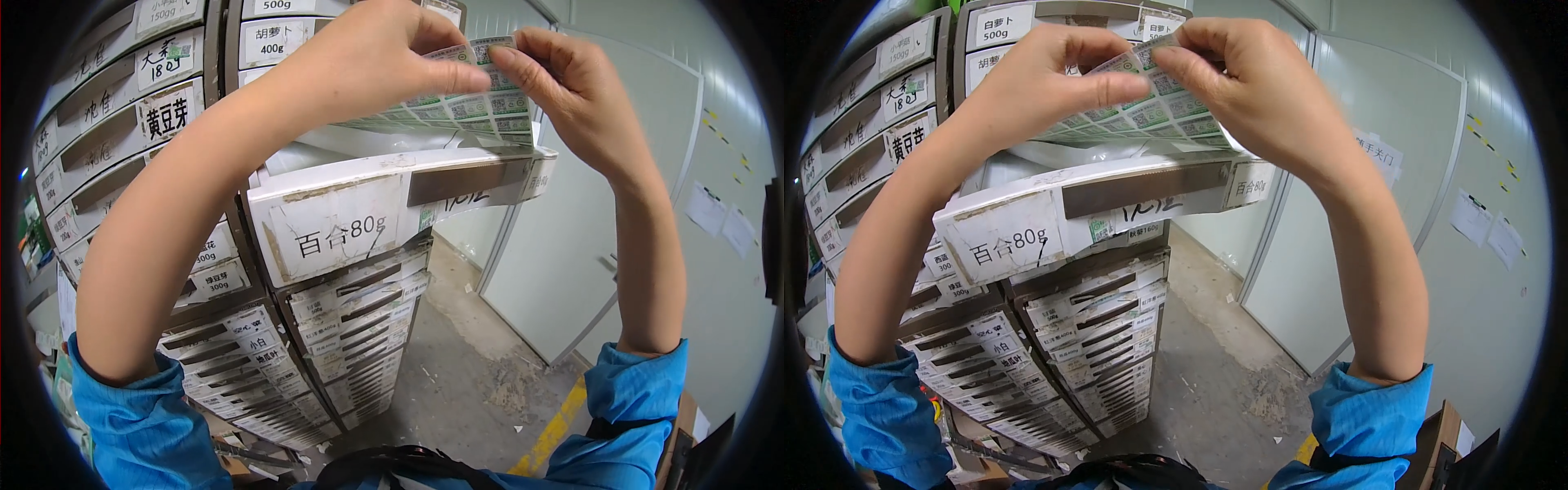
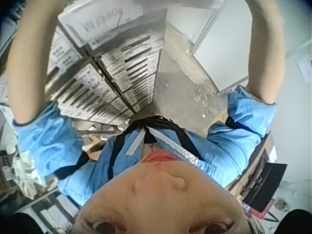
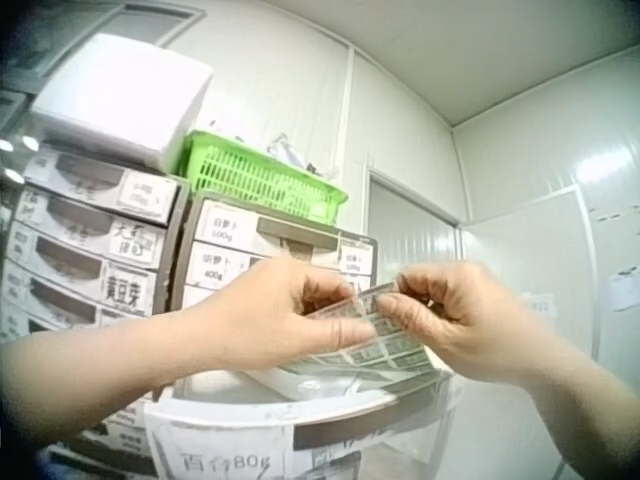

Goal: Sorting and storing various product labels into a multi-drawer storage unit.

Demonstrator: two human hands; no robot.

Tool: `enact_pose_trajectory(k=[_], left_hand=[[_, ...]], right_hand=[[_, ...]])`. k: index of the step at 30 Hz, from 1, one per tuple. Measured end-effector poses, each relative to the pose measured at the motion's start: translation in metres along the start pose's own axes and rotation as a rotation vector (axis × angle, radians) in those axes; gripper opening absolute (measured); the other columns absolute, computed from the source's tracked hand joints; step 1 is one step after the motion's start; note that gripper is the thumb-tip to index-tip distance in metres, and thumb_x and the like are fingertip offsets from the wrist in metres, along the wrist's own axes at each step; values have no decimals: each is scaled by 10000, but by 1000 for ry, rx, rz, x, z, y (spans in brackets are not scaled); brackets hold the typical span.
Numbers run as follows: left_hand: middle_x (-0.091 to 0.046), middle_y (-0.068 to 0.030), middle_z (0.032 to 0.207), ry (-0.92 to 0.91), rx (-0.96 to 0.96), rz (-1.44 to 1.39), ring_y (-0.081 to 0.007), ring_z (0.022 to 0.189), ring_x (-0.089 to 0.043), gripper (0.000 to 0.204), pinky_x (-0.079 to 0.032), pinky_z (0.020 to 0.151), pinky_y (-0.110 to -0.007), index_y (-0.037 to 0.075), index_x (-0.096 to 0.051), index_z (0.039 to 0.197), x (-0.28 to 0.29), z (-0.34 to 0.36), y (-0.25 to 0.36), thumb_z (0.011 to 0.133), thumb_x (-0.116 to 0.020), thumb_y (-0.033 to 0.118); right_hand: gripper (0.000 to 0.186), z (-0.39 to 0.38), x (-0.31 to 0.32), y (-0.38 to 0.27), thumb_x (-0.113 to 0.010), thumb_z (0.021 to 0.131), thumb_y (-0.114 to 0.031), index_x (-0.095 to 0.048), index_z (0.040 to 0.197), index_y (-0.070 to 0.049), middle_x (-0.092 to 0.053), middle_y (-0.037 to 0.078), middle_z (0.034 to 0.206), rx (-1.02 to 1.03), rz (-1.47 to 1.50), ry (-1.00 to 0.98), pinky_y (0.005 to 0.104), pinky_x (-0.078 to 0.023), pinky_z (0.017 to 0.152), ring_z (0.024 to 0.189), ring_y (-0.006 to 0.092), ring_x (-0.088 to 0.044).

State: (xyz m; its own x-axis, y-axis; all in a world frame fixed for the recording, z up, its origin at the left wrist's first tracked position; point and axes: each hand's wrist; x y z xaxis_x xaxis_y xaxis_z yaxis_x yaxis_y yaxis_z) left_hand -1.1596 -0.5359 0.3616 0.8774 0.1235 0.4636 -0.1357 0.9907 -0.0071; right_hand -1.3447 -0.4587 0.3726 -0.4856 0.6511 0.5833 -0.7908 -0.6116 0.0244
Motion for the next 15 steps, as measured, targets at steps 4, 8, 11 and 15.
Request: enact_pose_trajectory(k=[4, 8, 11, 15], left_hand=[[-526, 9, 578, -225, 136, 150, -58, 553, -418, 268, -337, 514, -240, 2, -633, 753, 13, 6, 11, 782, -694, 261], [-550, 12, 598, -176, 109, 193, -55, 568, -433, 242, -355, 530, -234, 6, -657, 783, 8, 2, 10, 780, -692, 246], [-562, 9, 612, -127, 73, 123, -55, 576, -442, 232, -357, 532, -231, 8, -664, 799, 5, 0, 7, 780, -691, 238], [-582, 5, 638, -164, 109, 138, -55, 595, -461, 232, -374, 545, -230, 2, -665, 825, 7, 1, 8, 781, -687, 229]], right_hand=[[279, -3, -6, -5, -562, 859, -216, -628, 906, 51, -599, 87, 663, -64, 63, 84, 288, -421, 559, 598, 117, -519], [289, -3, -18, 3, -557, 864, -222, -625, 897, 57, -592, 63, 658, -123, 213, 138, 276, -412, 551, 601, 94, -507], [286, -4, -24, 7, -559, 866, -218, -620, 883, 61, -581, 43, 650, -196, 341, 194, 262, -407, 547, 599, 76, -495], [255, -8, -28, 3, -567, 876, -203, -613, 873, 48, -567, 18, 637, -101, 228, 250, 238, -399, 541, 587, 67, -485]])
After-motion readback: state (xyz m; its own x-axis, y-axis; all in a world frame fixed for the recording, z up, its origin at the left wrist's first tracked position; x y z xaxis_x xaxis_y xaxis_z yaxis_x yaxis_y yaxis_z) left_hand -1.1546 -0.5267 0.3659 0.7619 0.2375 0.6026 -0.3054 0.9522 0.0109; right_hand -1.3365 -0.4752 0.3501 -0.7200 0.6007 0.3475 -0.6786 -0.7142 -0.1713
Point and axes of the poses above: each hand's wrist, its own z-axis towards the middle knuckle, its own x-axis out of the back of the hand, y = z × x
